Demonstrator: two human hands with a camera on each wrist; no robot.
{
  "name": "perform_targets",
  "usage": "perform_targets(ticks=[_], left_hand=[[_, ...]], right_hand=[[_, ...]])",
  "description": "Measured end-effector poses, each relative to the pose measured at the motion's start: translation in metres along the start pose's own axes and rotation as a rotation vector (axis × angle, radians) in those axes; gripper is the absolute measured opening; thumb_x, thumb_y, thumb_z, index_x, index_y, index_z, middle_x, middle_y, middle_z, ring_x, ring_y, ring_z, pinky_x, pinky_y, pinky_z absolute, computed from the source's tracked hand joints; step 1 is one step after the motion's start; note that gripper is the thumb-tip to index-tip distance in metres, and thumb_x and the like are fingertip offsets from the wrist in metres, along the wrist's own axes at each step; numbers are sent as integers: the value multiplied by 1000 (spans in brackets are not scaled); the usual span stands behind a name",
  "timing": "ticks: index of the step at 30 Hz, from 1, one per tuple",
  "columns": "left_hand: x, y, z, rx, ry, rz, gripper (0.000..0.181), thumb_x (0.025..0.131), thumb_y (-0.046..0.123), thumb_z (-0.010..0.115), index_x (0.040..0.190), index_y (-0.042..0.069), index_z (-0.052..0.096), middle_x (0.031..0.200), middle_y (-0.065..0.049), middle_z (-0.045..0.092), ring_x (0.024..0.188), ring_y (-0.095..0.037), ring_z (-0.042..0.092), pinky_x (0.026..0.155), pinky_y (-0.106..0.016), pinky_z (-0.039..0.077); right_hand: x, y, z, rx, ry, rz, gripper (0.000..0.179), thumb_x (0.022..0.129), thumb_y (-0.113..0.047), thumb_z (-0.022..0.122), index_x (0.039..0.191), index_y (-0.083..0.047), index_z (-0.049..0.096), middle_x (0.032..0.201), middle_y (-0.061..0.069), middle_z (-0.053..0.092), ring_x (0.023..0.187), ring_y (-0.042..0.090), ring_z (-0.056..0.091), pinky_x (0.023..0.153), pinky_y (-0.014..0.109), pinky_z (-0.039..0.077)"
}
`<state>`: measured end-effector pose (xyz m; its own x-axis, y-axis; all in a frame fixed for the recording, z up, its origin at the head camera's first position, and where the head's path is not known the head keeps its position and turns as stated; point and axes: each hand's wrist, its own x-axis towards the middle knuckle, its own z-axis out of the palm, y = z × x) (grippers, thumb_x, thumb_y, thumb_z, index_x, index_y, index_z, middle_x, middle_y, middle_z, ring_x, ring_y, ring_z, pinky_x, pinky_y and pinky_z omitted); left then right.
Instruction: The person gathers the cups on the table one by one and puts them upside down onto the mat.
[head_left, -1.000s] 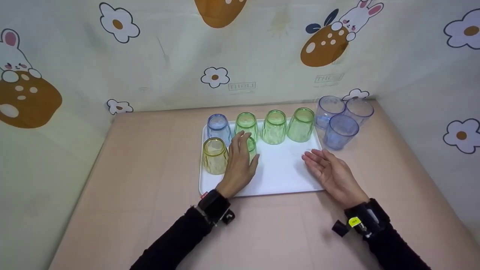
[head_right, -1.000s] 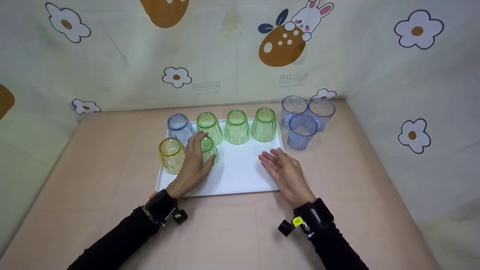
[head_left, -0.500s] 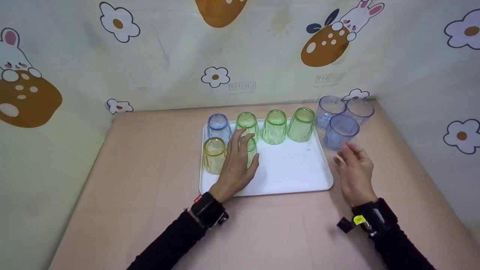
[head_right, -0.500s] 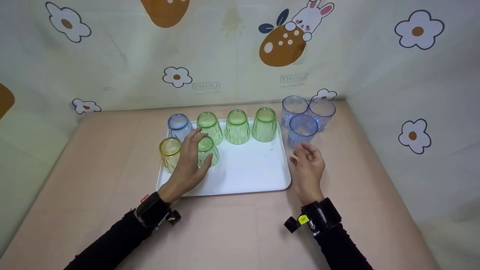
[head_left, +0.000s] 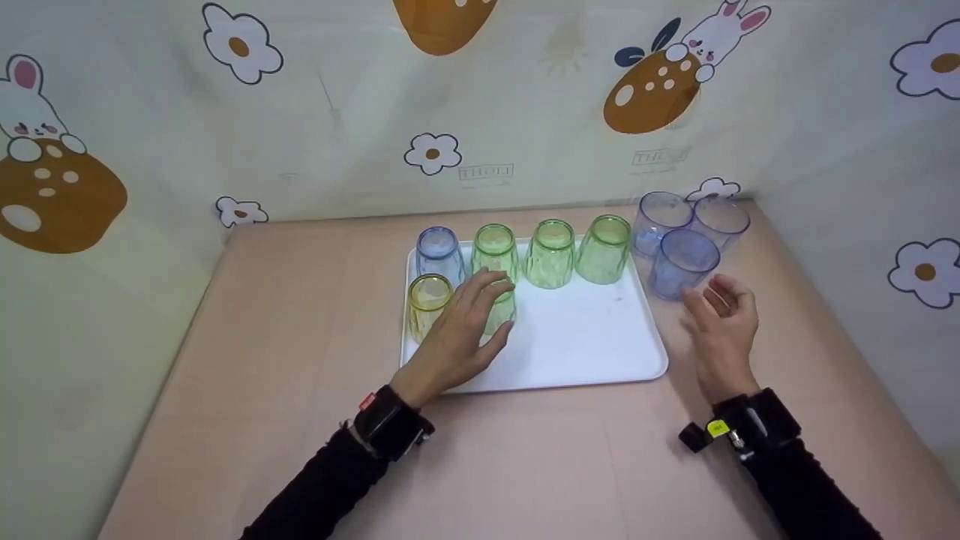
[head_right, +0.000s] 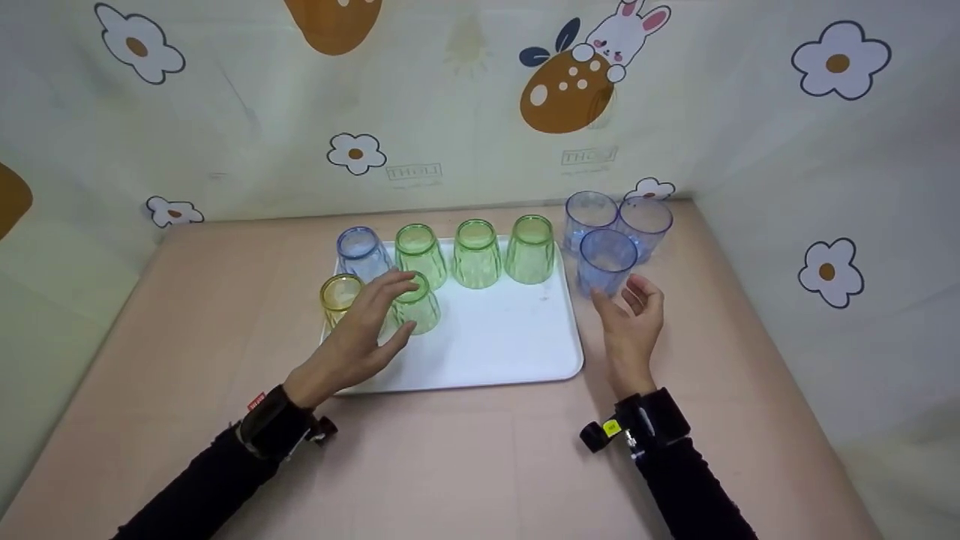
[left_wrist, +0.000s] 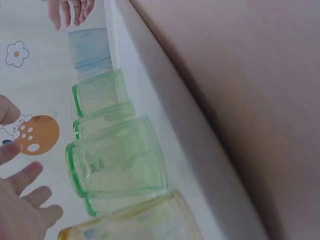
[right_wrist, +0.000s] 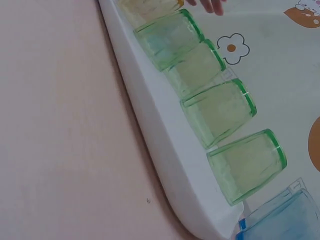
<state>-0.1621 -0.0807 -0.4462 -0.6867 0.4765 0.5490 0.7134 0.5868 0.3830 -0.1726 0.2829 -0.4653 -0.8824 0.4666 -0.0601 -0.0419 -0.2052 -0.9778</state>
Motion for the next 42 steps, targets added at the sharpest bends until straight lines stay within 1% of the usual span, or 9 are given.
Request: perform_targets(ticks=[2,5,10,13,18,22,28,33,42], left_hand=[[-2,-2,-4,-1,-18,17,43,97,15,66,137,6,52,145,-13,45,145,-29,31,119,-36,22],[-5,-5,-9,-1,-47,29,43,96,17,68,136,7,53,144,-12,46,144,-30,33,118,-37,24],[-11,-6,-16,-5,-70,53,42,95,17,69,133,6,55,144,-11,48,142,-36,36,118,-42,27],[-13,-4,-21,1,-71,67,41,95,17,69,132,6,56,144,-10,49,143,-34,35,118,-43,27],[-15,-4,-25,-16,-61,67,39,95,15,68,131,7,57,144,-8,50,143,-31,36,118,-38,26],[-19,-7,-24,-23,-66,72,37,96,15,67,130,6,57,143,-9,51,141,-33,40,118,-36,25],[-19,-9,-28,-22,-60,59,39,95,14,68,131,7,58,143,-8,51,141,-27,40,117,-35,28],[-19,-12,-34,1,-49,49,41,95,16,68,133,8,57,143,-8,51,142,-22,37,117,-36,27],[-16,-17,-39,75,-58,-16,49,96,24,68,140,8,53,145,-8,49,144,-25,33,117,-41,27]], right_hand=[[4,1,0,-39,-16,3,75,87,-12,83,147,-11,39,151,9,36,136,22,36,103,40,47],[10,2,-1,-120,-38,-16,87,85,-14,85,153,-12,31,157,9,30,141,23,30,108,36,42],[20,3,0,-271,-68,-18,98,85,-18,86,159,-14,22,162,7,22,145,23,27,113,31,35],[25,5,-1,-332,-77,-2,102,85,-22,85,161,-17,17,164,6,18,147,24,24,113,33,35],[31,10,-2,-360,-91,-41,106,84,-21,87,161,-14,15,163,12,19,146,28,24,115,35,32],[32,13,-2,-382,-107,-61,108,83,-22,87,161,-12,13,163,14,19,146,30,23,117,35,29],[34,12,2,-361,-143,-85,107,85,-17,86,161,-10,11,162,17,22,146,30,26,116,35,30],[38,11,6,-347,-158,-64,107,85,-15,85,161,-11,9,162,17,22,147,29,25,115,37,31],[49,11,6,-401,-165,-40,106,87,-21,84,161,-9,9,162,19,22,148,30,24,118,35,26]])
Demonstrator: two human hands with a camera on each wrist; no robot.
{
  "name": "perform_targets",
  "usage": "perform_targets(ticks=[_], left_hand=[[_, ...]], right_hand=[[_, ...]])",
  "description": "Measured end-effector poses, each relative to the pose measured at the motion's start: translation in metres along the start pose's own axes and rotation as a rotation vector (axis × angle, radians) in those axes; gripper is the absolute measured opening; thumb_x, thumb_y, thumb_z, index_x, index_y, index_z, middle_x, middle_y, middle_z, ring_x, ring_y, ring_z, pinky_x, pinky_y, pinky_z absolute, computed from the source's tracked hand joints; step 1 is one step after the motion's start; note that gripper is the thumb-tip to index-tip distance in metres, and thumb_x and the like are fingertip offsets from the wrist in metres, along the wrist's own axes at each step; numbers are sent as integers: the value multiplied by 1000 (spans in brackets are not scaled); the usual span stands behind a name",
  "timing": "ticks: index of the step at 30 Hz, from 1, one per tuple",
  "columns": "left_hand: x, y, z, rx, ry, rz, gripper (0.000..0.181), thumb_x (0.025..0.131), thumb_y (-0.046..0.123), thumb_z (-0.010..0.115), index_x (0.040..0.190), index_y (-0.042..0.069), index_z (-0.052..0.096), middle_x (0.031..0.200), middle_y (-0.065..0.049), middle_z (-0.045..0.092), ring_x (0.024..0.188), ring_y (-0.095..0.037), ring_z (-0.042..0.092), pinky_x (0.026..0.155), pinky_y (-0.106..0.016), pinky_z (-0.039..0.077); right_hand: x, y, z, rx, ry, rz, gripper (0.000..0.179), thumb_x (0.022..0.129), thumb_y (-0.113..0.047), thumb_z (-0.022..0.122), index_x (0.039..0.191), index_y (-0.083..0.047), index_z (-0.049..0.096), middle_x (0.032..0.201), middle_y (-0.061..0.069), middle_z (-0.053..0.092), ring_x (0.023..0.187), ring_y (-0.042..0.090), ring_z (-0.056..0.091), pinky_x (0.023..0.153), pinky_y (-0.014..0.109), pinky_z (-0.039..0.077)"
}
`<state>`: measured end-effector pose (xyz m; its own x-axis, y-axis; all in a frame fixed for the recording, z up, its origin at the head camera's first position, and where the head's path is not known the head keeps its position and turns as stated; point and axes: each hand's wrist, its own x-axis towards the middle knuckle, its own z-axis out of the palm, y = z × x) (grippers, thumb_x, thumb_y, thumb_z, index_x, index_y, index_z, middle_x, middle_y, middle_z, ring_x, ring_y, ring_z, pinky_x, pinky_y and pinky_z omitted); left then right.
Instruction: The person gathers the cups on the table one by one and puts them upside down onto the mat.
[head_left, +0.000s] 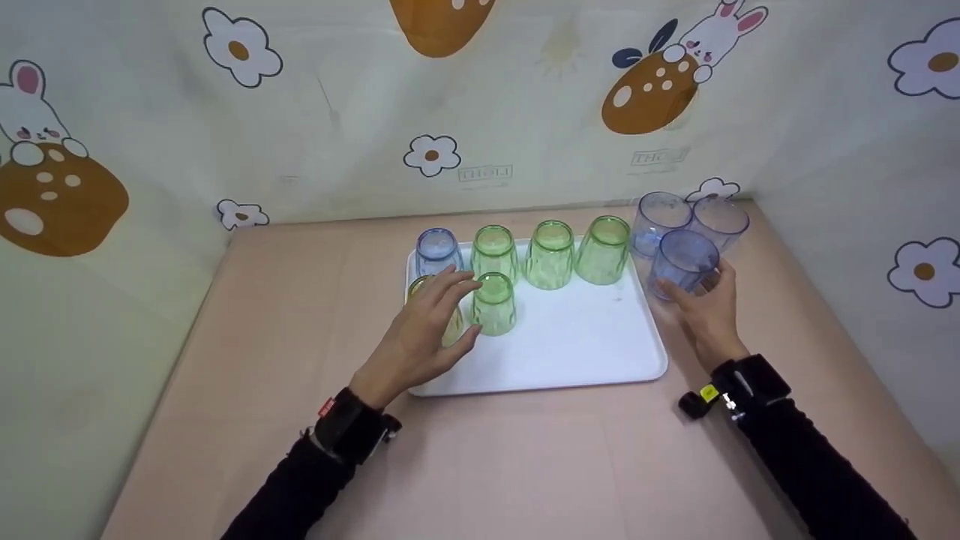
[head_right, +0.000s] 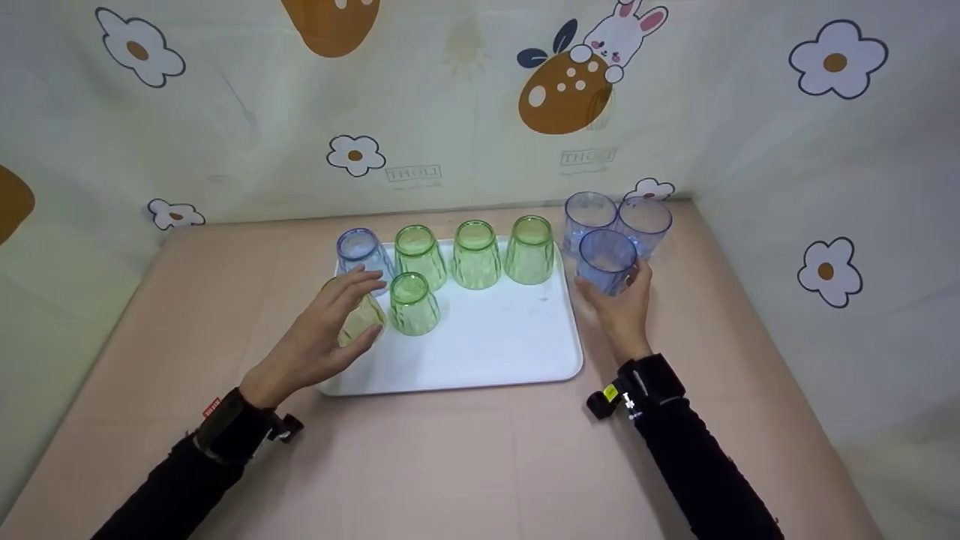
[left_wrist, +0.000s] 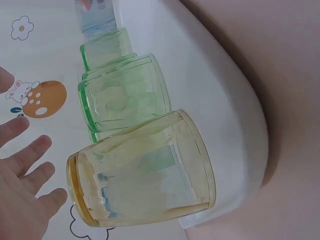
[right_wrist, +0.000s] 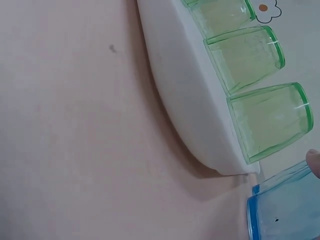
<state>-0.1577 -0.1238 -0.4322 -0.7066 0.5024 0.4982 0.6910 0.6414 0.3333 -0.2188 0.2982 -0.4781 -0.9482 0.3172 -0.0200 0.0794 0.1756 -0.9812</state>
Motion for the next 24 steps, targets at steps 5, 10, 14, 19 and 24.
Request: perform_targets(ticks=[5,10,14,19,24], left_hand=[[0,-2,0,52,-38,-31,53,97,30,66,143,9,51,148,-11,47,145,-33,33,118,-47,25],[1,-3,0,115,-60,-60,56,98,35,64,146,10,50,150,-13,46,145,-36,31,117,-52,26],[2,-4,1,129,-83,-81,57,99,37,62,148,11,49,152,-14,44,146,-36,29,116,-54,26],[3,-4,2,133,-113,-98,58,100,40,60,149,11,47,153,-14,43,147,-37,27,117,-54,23],[4,-4,3,124,-125,-106,58,101,40,59,149,10,47,154,-15,42,147,-37,26,118,-54,22]], right_hand=[[2,2,1,27,8,-47,103,85,-12,84,159,-6,13,159,19,27,145,30,28,117,33,26],[5,2,1,31,14,-61,97,85,-11,84,158,-7,19,157,18,30,144,30,31,116,31,27],[6,3,-1,69,37,-47,93,84,-9,85,153,-7,22,156,17,33,144,27,32,115,28,29],[1,4,-2,147,80,-53,87,82,-8,87,145,-6,27,150,15,40,139,25,37,110,23,34],[-8,5,-6,117,62,-38,93,83,-10,86,154,-9,25,152,12,40,139,25,38,109,24,36]])
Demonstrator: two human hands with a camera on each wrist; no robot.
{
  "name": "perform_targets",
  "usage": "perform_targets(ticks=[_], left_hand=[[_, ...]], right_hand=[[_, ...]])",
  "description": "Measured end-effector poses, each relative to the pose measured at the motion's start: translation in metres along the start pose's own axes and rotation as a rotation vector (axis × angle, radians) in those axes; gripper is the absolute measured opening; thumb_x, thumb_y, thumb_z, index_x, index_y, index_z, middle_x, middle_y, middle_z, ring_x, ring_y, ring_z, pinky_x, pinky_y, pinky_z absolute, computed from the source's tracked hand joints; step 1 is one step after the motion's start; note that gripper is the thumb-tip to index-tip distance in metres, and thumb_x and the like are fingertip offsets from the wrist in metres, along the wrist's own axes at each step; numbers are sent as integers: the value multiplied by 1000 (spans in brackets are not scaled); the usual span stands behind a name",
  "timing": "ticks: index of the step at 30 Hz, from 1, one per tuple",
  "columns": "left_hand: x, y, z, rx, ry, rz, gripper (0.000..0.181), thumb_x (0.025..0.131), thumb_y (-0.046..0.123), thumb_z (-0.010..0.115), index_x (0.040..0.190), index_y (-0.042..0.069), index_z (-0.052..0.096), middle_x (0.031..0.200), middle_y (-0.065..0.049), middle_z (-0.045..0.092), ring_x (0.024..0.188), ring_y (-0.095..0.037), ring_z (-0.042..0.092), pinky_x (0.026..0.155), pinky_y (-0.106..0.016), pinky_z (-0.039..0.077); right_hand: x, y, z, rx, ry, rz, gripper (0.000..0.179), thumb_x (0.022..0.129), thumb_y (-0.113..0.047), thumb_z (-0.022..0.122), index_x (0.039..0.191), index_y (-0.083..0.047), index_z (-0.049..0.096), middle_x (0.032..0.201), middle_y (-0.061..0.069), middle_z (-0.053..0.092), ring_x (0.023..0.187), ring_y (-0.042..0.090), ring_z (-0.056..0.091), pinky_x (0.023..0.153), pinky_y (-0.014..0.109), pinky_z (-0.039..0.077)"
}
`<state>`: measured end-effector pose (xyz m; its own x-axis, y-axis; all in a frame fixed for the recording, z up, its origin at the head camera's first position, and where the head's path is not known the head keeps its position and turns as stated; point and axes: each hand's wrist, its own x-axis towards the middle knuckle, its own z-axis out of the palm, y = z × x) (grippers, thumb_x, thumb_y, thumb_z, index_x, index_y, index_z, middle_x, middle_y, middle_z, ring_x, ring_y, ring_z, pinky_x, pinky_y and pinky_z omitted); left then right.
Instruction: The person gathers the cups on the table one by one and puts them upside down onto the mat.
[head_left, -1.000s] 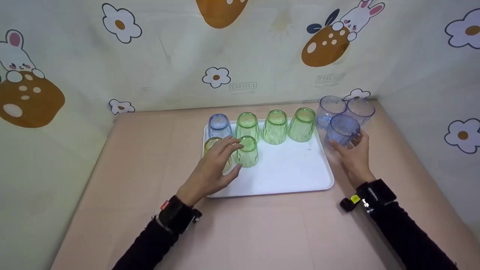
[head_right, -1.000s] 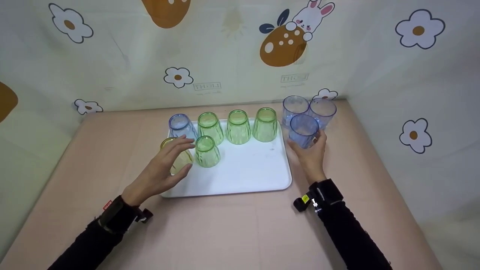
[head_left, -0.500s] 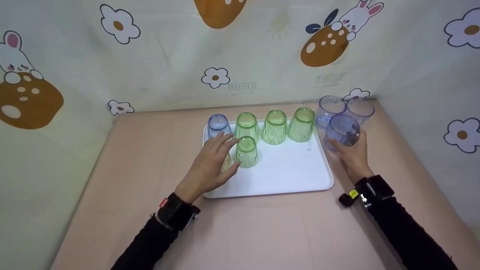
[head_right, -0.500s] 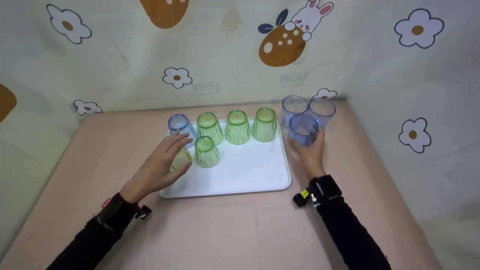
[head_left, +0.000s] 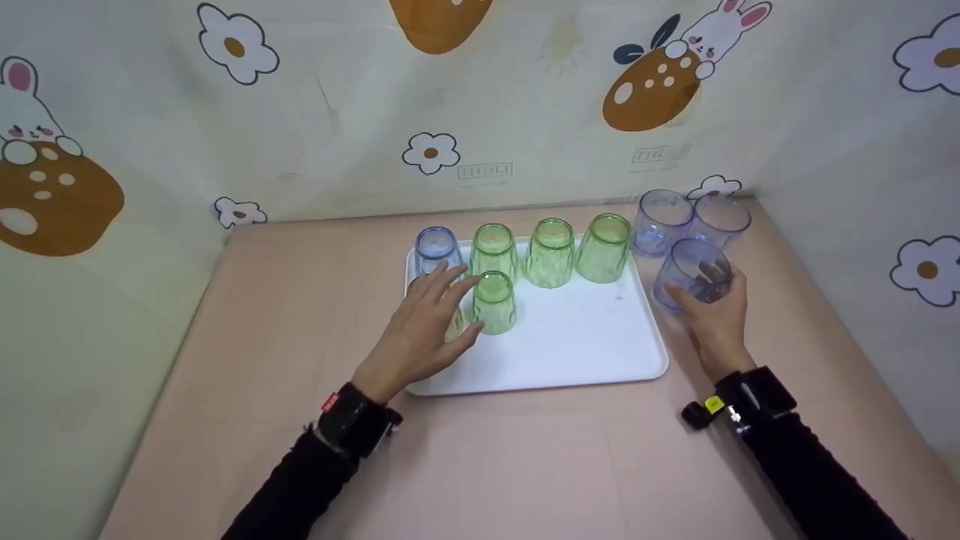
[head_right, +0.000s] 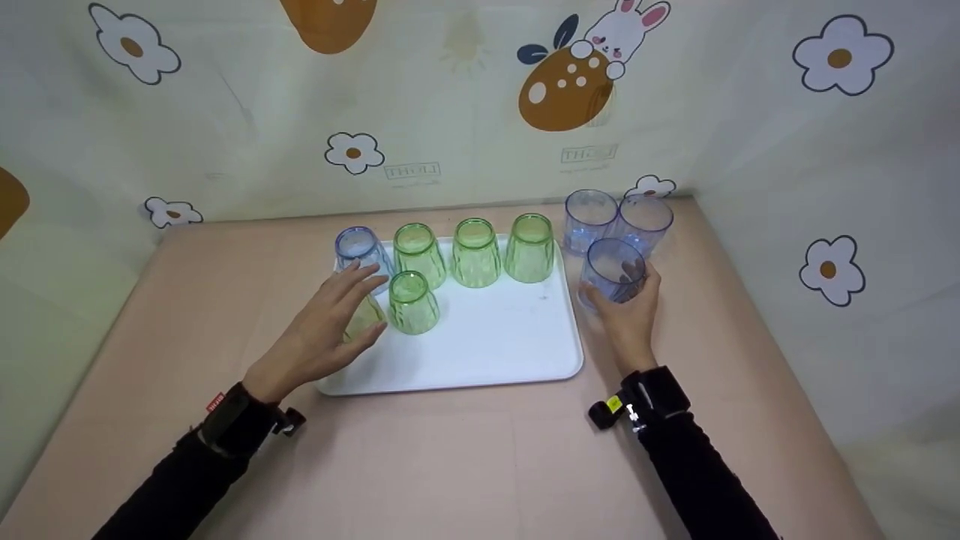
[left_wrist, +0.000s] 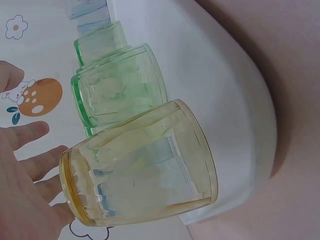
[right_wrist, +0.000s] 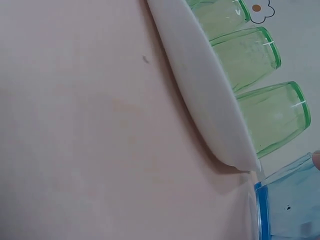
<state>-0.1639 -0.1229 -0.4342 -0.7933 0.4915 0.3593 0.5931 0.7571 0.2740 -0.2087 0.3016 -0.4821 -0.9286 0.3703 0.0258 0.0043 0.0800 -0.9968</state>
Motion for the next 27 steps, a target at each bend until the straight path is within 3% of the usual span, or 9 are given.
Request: perform_targets(ticks=[6,14,22,27], left_hand=[[0,0,-1,-6,-2,-7,59,101,40,59,149,10,47,154,-14,41,148,-36,25,119,-53,20],[0,0,1,-12,43,26,56,100,38,60,147,9,50,152,-14,44,147,-36,29,118,-53,22],[-1,2,1,-19,77,42,55,99,35,62,145,8,51,151,-14,46,146,-36,30,117,-54,25],[0,5,0,-35,112,62,53,98,31,64,145,8,51,150,-13,47,146,-34,31,118,-52,23]], right_hand=[[-6,-4,-3,-4,-23,3,96,84,-12,85,158,-12,24,154,11,39,139,25,38,109,25,37],[-15,-12,5,133,-32,-22,90,83,0,83,152,-6,26,149,16,40,136,27,41,104,25,43],[-26,-25,9,83,-72,-69,91,85,-5,83,156,-11,26,149,17,43,136,31,44,101,24,46],[-35,-39,15,191,-125,-80,86,87,0,80,154,-7,28,148,17,43,137,33,42,100,25,48]])
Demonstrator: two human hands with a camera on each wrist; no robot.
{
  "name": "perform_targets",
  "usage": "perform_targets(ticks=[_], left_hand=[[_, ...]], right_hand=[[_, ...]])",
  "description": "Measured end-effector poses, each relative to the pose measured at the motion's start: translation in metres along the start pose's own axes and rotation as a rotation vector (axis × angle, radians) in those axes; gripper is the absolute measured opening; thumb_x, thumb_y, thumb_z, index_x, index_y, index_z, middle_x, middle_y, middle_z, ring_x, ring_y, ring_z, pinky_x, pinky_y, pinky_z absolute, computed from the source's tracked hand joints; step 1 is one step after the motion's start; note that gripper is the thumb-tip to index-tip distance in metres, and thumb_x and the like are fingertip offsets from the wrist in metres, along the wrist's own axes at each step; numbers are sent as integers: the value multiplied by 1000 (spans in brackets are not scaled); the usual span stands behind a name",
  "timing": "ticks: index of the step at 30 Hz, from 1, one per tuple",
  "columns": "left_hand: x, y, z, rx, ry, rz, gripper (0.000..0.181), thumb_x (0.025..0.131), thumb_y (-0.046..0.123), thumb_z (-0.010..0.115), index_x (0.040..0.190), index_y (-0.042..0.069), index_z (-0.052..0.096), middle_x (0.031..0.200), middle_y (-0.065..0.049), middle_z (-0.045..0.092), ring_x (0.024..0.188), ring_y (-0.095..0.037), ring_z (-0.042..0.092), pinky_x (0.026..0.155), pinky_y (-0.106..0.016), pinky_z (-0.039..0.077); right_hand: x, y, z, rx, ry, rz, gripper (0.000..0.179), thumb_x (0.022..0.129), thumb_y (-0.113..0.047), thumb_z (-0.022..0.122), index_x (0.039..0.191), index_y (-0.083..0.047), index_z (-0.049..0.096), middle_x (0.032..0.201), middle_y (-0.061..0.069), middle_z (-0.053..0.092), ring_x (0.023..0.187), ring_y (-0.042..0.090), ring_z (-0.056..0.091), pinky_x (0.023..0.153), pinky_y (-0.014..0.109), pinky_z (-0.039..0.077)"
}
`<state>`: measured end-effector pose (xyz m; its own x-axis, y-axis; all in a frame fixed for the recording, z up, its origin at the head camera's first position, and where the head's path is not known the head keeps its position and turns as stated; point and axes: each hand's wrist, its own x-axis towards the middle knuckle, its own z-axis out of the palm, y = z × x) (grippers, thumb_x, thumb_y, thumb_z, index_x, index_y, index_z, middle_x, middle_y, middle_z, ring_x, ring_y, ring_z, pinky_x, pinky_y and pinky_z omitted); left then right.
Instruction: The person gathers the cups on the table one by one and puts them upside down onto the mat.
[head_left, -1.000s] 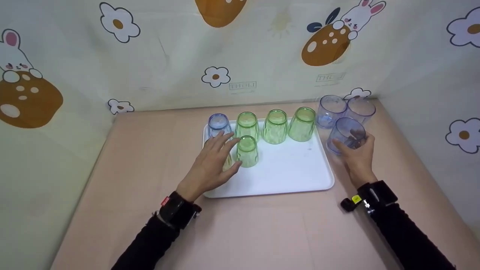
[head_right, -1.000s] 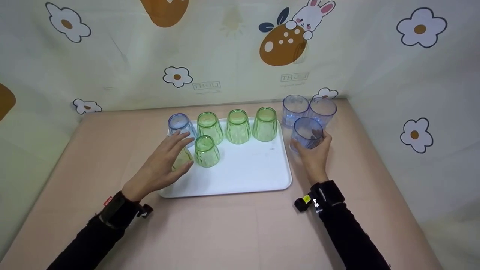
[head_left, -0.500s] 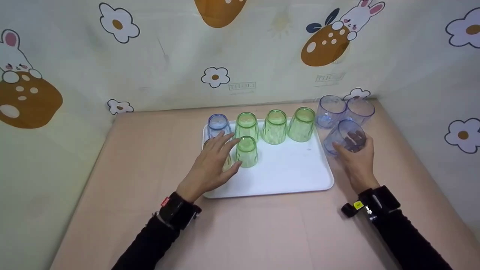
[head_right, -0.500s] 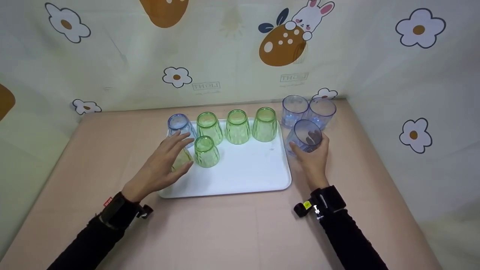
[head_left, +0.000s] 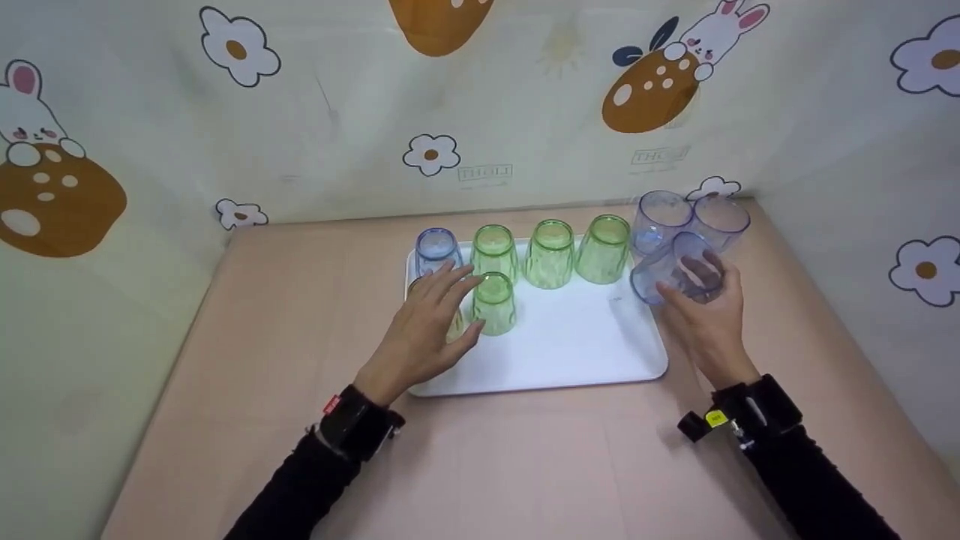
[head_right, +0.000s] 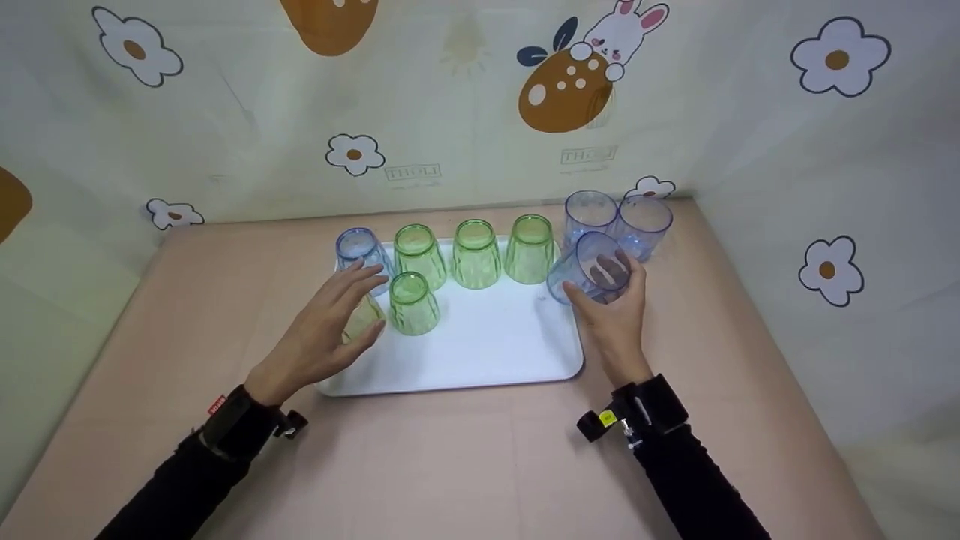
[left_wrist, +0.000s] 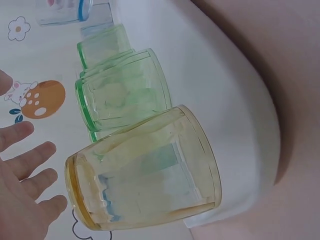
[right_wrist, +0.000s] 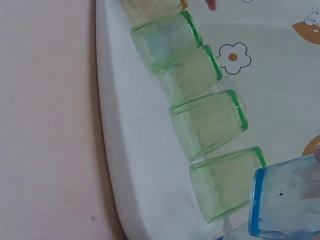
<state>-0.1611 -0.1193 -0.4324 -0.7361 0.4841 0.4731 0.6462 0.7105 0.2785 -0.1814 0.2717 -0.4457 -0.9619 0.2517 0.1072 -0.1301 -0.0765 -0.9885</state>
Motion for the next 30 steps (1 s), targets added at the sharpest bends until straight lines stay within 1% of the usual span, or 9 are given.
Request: perform_targets(ticks=[4,9,12,15,17,19,23,26,30], left_hand=[[2,3,1,-20,22,23,53,98,29,65,144,8,52,150,-12,47,145,-34,33,117,-54,25],[5,7,3,-47,25,39,56,97,30,67,146,9,50,151,-11,46,145,-32,33,119,-51,22],[8,10,6,-60,34,48,56,96,30,68,145,9,50,150,-11,47,145,-34,33,119,-50,20],[12,13,8,-67,43,61,56,96,31,68,144,7,51,149,-12,48,145,-34,34,119,-49,21],[14,15,10,-77,45,70,57,96,32,68,144,6,50,149,-12,48,145,-33,33,120,-49,20],[16,18,11,-91,46,75,59,96,33,68,145,6,49,149,-12,47,146,-30,31,120,-47,19],[20,24,15,-132,47,80,62,96,34,69,147,5,47,151,-10,46,147,-26,30,121,-41,16],[24,29,19,-170,55,86,65,95,35,70,148,6,46,151,-10,46,147,-24,30,120,-40,19],[28,36,25,-250,73,96,73,94,37,72,152,7,40,152,-10,44,145,-22,33,117,-38,28]], right_hand=[[-6,-10,7,131,-69,21,80,90,5,74,153,-5,26,147,17,39,137,35,40,101,28,47],[-10,-19,15,335,-144,125,79,94,6,68,155,-6,20,149,16,35,130,28,49,105,32,44],[-12,-20,21,463,-169,180,82,94,7,67,158,-9,17,147,14,39,122,23,55,106,34,44],[-14,-20,29,547,-194,201,79,95,7,65,157,-13,21,142,13,42,117,23,58,106,35,45],[-16,-20,35,572,-212,207,75,95,7,65,155,-14,26,141,14,42,117,25,57,106,37,45],[-19,-21,41,573,-238,218,72,95,4,65,154,-13,27,144,15,40,122,27,54,108,38,43],[-26,-21,52,583,-275,257,77,94,0,68,155,-11,23,147,17,36,128,31,50,110,41,40],[-33,-21,60,620,-300,280,77,95,-3,68,156,-10,21,149,18,36,130,31,49,111,42,39],[-40,-19,71,702,-355,295,71,98,-10,67,156,-8,26,154,19,34,138,32,43,112,44,38]])
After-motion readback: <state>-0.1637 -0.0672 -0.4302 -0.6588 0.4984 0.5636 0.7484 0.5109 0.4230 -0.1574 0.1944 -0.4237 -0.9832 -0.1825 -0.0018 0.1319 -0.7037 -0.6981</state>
